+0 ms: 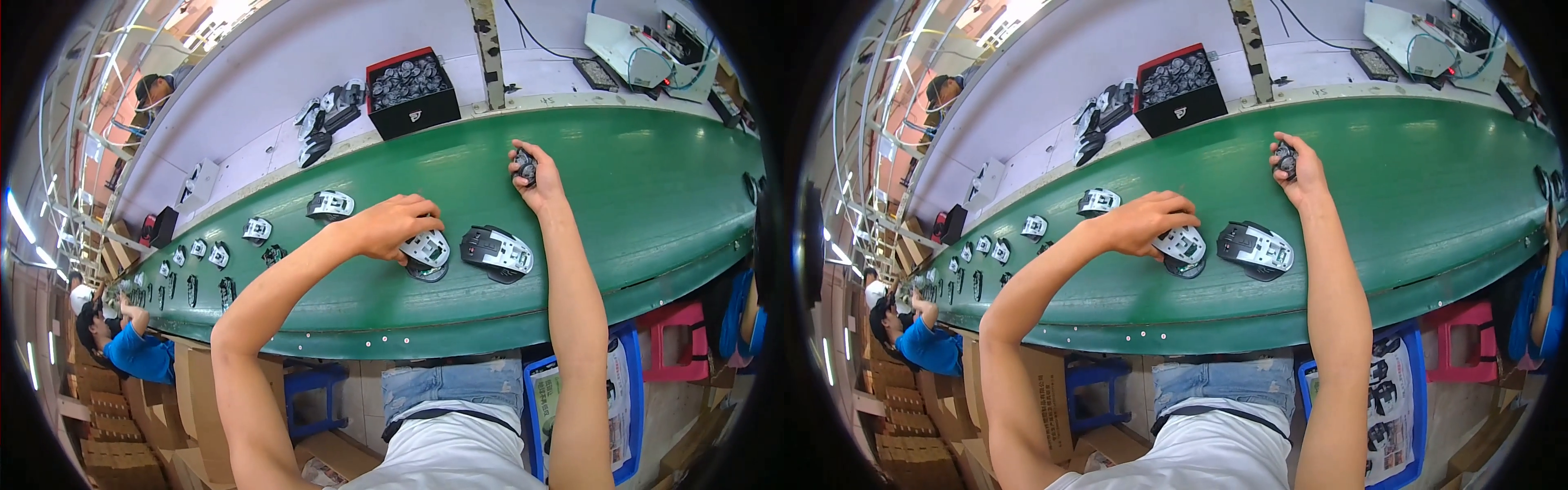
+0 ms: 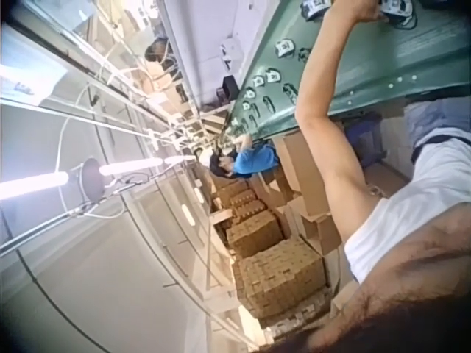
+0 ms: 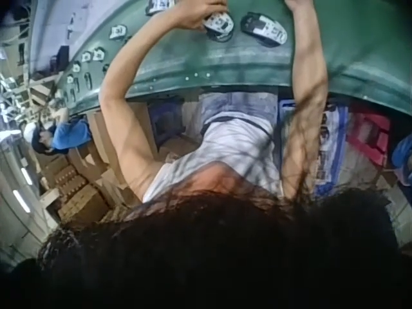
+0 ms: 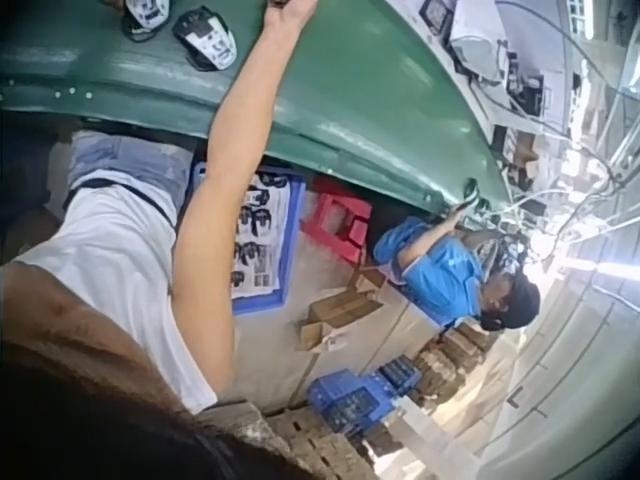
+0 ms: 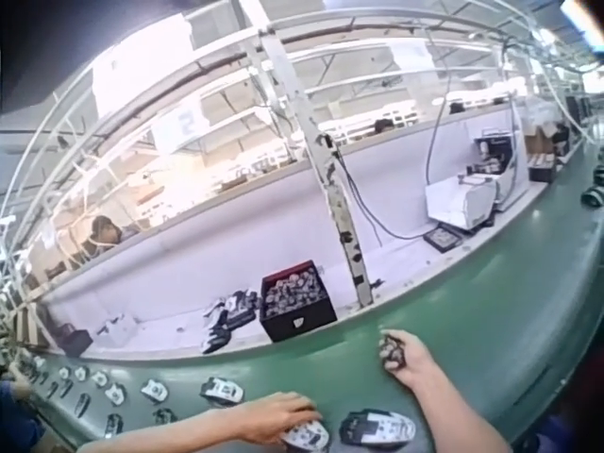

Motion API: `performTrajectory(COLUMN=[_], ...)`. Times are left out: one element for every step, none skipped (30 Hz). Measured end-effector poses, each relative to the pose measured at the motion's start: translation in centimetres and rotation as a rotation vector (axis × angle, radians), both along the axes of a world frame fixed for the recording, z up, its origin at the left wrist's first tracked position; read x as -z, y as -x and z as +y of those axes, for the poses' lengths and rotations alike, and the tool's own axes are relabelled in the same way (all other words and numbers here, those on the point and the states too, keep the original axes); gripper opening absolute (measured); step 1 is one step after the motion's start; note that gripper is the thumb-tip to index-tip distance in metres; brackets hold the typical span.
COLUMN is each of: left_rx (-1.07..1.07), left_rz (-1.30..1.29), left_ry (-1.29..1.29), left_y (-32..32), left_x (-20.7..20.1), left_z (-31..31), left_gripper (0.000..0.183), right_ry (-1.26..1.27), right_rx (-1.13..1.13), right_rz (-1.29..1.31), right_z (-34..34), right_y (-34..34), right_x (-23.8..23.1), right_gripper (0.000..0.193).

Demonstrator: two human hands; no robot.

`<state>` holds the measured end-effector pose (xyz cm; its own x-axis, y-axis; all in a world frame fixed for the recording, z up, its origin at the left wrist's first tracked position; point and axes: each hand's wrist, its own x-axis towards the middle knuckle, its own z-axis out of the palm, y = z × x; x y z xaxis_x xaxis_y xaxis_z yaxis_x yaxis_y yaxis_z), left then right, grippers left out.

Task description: The person assembles computer mice by hand, fitting circuit boards, weights, and plastic housings into mouse shells on a conveyor belt.

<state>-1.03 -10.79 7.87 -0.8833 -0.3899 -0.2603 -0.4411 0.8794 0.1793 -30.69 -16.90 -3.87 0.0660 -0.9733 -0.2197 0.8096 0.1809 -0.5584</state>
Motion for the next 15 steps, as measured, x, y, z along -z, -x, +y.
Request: performTrajectory(left_rx=[0.008,0.037,0.062,0.064,0.074,0.085,0.087,0.092,0.1,0.103,0.105,0.1,0.064,0.027,-0.141], left_rz=[0.0,-0.01,-0.018,-0.015,-0.039,-0.064,-0.06,-0.061,-0.063,-0.059,-0.042,-0.019,0.143,0.308,0.541], left_ry=[-0.006,0.005,0.017,0.013,0.004,-0.001,0.002,-0.025,-0.058,-0.059,-0.026,0.005,0.006,0.008,-0.127], left_y=[0.2,0.3,0.5,0.7,1.0,1.1,1.1,1.1,1.1,1.1,1.0,1.0,0.9,0.8,0.7], left_x=[0.0,0.1,0.0,0.0,0.0,0.0,0.0,-0.1,-0.2,-0.4,-0.6,-0.7,-0.5,-0.3,-0.8], left_z=[-0.1,-0.3,-0.3,-0.3,-0.3,-0.5,-0.7,-0.9,-0.8,-0.7,-0.5,-0.1,0.1,0.3,1.4], left_gripper=[0.082,0.081,0.081,0.081,0.079,0.078,0.078,0.076,0.074,0.074,0.071,0.068,0.063,0.059,0.052], right_ry=[-0.008,-0.013,-0.007,-0.001,-0.004,0.0,0.004,0.007,0.002,-0.003,-0.003,-0.003,-0.002,-0.003,0.119], right_rx=[0.005,0.012,0.009,0.005,0.007,0.004,0.0,0.001,0.003,0.004,0.005,0.012,0.018,0.01,0.059], right_rz=[0.007,0.008,0.008,0.009,0.013,0.007,0.002,0.006,0.004,0.002,0.007,0.019,0.032,0.044,0.216], right_z=[0.0,0.0,-0.2,-0.2,0.0,0.0,0.0,-0.1,-0.1,-0.1,-0.1,0.2,0.4,0.8,2.1], right_y=[0.0,0.0,0.1,0.1,0.2,0.1,0.1,0.1,0.1,0.0,0.0,-0.1,-0.2,-0.5,-1.6], right_x=[0.0,-0.1,-0.1,-0.1,-0.1,0.0,0.0,-0.1,0.0,0.0,-0.1,-0.7,-1.3,-1.9,-3.7], right_gripper=[0.026,0.026,0.026,0.026,0.026,0.026,0.025,0.025,0.025,0.025,0.025,0.025,0.025,0.025,0.024])
